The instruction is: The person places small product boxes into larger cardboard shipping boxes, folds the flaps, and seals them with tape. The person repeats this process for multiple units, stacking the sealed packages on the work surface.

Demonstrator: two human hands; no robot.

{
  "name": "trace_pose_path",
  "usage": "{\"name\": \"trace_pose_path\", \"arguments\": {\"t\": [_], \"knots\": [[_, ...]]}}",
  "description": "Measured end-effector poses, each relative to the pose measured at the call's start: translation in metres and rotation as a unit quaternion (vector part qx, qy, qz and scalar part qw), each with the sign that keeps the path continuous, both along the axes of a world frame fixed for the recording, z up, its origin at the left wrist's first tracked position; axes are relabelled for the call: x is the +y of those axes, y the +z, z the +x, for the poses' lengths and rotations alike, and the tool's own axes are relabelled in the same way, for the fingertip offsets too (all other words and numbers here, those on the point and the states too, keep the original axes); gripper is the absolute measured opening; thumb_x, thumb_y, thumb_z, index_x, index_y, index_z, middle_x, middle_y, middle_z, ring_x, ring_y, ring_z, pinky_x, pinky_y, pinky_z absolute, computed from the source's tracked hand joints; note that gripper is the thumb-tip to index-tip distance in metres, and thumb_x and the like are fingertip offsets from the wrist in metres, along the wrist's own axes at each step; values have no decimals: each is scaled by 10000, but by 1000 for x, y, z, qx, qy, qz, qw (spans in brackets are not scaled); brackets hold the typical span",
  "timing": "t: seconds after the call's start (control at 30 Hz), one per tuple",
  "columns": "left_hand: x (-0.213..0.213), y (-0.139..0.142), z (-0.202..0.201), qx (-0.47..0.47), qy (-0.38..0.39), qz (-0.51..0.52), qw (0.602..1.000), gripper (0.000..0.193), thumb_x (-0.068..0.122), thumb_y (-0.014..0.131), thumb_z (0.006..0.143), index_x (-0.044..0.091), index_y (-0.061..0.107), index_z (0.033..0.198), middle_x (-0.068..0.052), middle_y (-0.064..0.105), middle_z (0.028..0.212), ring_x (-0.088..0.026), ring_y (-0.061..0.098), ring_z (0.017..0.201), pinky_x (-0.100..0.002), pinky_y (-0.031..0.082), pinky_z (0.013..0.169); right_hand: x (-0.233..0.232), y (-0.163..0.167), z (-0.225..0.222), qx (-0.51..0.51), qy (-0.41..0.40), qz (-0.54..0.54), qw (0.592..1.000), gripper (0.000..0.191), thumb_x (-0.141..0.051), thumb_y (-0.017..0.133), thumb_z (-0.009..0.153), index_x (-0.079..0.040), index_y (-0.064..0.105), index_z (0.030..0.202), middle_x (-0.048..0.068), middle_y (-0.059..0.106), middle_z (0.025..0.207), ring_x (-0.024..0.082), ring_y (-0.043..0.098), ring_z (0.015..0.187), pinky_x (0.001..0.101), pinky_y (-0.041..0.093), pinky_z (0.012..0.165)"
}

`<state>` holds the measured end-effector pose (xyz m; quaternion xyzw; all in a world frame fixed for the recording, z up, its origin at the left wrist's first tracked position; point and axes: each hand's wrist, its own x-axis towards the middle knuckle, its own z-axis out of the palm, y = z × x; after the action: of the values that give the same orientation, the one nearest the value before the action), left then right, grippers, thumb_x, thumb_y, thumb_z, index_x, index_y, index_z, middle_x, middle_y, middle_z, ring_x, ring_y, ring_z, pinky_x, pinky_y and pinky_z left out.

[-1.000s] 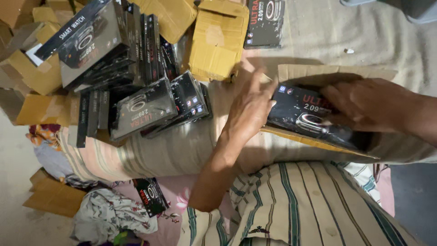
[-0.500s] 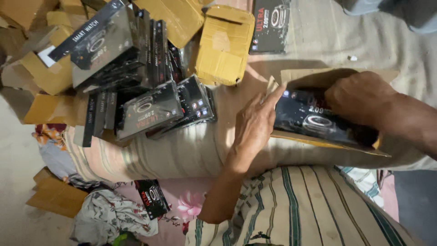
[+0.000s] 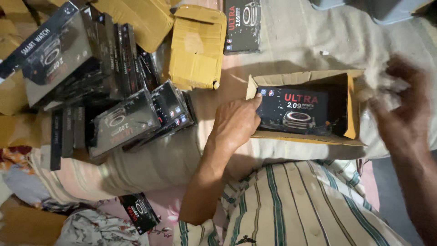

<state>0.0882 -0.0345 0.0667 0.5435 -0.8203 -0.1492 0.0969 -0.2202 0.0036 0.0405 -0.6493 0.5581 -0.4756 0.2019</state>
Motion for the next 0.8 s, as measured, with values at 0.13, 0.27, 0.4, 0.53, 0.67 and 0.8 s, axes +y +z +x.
{"name": "trace_pose_path", "arguments": {"t": [0.13, 0.27, 0.4, 0.53, 0.67, 0.8], "knots": [[3, 6, -6, -13, -17, 18, 1000, 491, 234, 716, 876, 38, 626, 1317, -197, 731, 914, -388, 709, 841, -507, 544, 742, -2, -17, 16, -29, 10, 149, 988, 782, -34, 810, 844, 25, 410, 1513, 189, 540, 1400, 317, 564, 1286, 403, 485, 1106], [20, 12, -4, 84, 18, -47, 995, 563, 197, 767, 837, 54, 613, 1359, -214, 730, 1046, -407, 706, 867, -489, 551, 751, -7, 20, 21, 216, 31, -76, 973, 777, 42, 844, 735, 96, 459, 1407, 299, 527, 1279, 440, 571, 1196, 467, 498, 1071], [46, -1, 0, 358, 136, -97, 919, 667, 207, 704, 897, 11, 459, 1486, -233, 675, 1211, -370, 679, 967, -406, 569, 796, -17, 37, 37, 239, 54, -139, 960, 625, -101, 819, 916, 36, 457, 1407, 280, 560, 1334, 387, 615, 1229, 449, 547, 1074], [59, -44, -7, 490, 222, -24, 843, 398, 321, 646, 1042, 38, 587, 1317, -122, 704, 993, -180, 656, 832, -341, 543, 752, -20, 30, 67, 349, 232, 11, 908, 515, -355, 726, 930, -68, 575, 1329, 199, 679, 1241, 319, 676, 1098, 427, 573, 931], [65, -96, -15, 463, 334, 49, 819, 440, 397, 543, 1112, -18, 675, 1048, -99, 622, 768, -148, 584, 692, -335, 477, 685, -33, 23, 99, 411, 238, -141, 869, 811, -506, 639, 868, 129, 507, 1356, 337, 645, 1241, 417, 631, 1137, 464, 557, 952], [54, -136, -35, 549, 405, 52, 729, 567, 399, 552, 1145, -114, 518, 906, -106, 482, 851, -180, 421, 778, -386, 392, 681, -48, 13, 99, 432, 232, -59, 870, 844, -505, 670, 802, 79, 560, 1401, 298, 667, 1185, 436, 632, 1133, 508, 542, 920]]}}
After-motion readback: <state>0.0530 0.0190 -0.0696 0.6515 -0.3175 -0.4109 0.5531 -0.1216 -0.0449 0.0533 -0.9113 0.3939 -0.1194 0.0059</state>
